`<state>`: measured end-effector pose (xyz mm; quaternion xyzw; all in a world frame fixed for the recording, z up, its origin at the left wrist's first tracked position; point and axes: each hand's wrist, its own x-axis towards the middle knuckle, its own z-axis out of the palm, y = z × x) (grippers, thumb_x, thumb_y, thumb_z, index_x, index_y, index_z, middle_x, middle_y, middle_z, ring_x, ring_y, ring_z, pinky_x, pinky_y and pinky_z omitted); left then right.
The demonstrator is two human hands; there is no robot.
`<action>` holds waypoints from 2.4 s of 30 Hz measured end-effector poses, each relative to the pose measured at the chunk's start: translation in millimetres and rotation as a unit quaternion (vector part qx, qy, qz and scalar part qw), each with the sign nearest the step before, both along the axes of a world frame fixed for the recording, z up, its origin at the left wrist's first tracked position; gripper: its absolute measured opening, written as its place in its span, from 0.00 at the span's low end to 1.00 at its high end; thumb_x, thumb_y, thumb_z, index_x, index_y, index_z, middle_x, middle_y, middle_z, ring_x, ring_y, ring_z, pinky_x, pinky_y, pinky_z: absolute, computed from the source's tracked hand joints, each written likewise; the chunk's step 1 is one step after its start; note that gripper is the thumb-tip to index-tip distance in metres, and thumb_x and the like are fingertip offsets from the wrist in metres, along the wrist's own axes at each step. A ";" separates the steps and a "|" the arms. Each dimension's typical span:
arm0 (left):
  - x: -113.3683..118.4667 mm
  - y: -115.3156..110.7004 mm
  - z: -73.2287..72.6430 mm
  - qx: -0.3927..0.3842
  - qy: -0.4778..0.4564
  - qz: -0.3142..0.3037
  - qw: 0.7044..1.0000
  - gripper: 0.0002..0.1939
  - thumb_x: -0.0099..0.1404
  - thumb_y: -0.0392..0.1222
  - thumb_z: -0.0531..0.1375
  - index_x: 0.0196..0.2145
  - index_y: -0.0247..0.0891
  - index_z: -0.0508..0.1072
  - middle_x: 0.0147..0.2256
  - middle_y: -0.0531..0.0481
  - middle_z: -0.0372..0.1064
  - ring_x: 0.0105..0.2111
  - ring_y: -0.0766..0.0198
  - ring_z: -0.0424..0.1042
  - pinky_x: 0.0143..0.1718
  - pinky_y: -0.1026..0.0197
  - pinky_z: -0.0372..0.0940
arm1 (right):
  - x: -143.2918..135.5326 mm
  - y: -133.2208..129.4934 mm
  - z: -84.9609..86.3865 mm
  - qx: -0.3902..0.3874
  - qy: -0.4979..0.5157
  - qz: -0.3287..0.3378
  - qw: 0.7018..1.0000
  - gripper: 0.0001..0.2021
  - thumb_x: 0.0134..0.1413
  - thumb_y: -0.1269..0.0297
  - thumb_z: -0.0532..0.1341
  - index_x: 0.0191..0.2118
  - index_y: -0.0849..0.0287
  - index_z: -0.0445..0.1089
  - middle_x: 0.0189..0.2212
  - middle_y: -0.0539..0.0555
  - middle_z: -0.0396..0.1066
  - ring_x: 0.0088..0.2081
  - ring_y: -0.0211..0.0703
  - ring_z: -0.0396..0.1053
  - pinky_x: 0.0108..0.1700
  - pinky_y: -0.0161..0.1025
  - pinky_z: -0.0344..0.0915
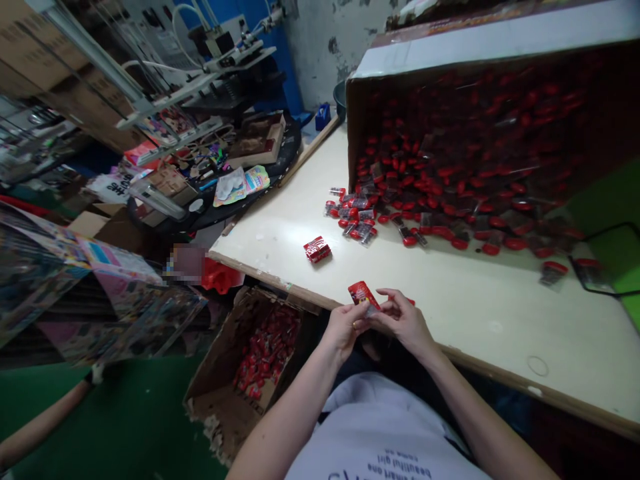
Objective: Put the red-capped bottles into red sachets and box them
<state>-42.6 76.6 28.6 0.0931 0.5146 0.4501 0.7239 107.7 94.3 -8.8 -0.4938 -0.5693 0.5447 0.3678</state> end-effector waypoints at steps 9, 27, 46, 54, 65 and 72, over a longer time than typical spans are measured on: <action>-6.7 -1.5 -7.1 -0.010 0.002 0.016 1.000 0.19 0.43 0.47 0.70 0.27 0.29 0.74 0.25 0.46 0.72 0.25 0.68 0.70 0.36 0.62 0.63 | -8.5 -2.6 -1.1 -0.004 -0.011 0.014 1.000 0.23 0.47 0.56 0.65 0.49 0.52 0.62 0.29 0.49 0.74 0.30 0.42 0.73 0.35 0.39 0.68; -211.5 -58.6 -61.4 -0.131 0.659 -0.040 0.740 0.36 0.52 0.59 0.56 0.54 0.34 0.65 0.46 0.38 0.71 0.48 0.45 0.69 0.47 0.51 0.62 | 66.8 186.3 -47.3 0.207 -0.413 -0.061 0.885 0.21 0.51 0.61 0.60 0.52 0.58 0.67 0.54 0.63 0.62 0.52 0.59 0.60 0.53 0.52 0.56; 59.5 37.9 -60.0 0.157 0.644 -0.322 0.676 0.15 0.54 0.52 0.62 0.34 0.39 0.71 0.38 0.42 0.70 0.41 0.54 0.68 0.41 0.57 0.56 | 140.3 76.4 -44.7 0.194 -0.458 0.052 0.866 0.20 0.51 0.73 0.55 0.50 0.51 0.70 0.51 0.56 0.67 0.52 0.51 0.63 0.52 0.48 0.59; 48.4 45.7 -69.4 0.130 0.572 -0.292 0.756 0.10 0.53 0.49 0.63 0.27 0.40 0.75 0.30 0.44 0.73 0.33 0.56 0.69 0.36 0.59 0.57 | 137.8 107.5 -32.7 0.200 -0.447 0.180 0.853 0.17 0.47 0.76 0.58 0.42 0.52 0.73 0.52 0.55 0.66 0.49 0.51 0.65 0.47 0.44 0.58; 39.3 46.0 -64.2 0.186 0.517 -0.319 0.773 0.14 0.60 0.46 0.55 0.26 0.38 0.78 0.22 0.46 0.71 0.27 0.60 0.67 0.31 0.62 0.56 | 134.2 74.8 -10.7 0.136 -0.353 0.089 0.921 0.09 0.52 0.60 0.59 0.40 0.55 0.68 0.32 0.52 0.74 0.32 0.44 0.70 0.33 0.38 0.62; 45.5 35.9 -60.6 0.211 0.535 -0.304 0.759 0.13 0.60 0.41 0.56 0.39 0.38 0.77 0.35 0.41 0.73 0.36 0.57 0.69 0.40 0.59 0.57 | 82.8 23.0 -29.7 -0.013 -0.093 -0.110 0.989 0.14 0.45 0.56 0.64 0.38 0.57 0.67 0.32 0.50 0.72 0.28 0.40 0.71 0.34 0.39 0.67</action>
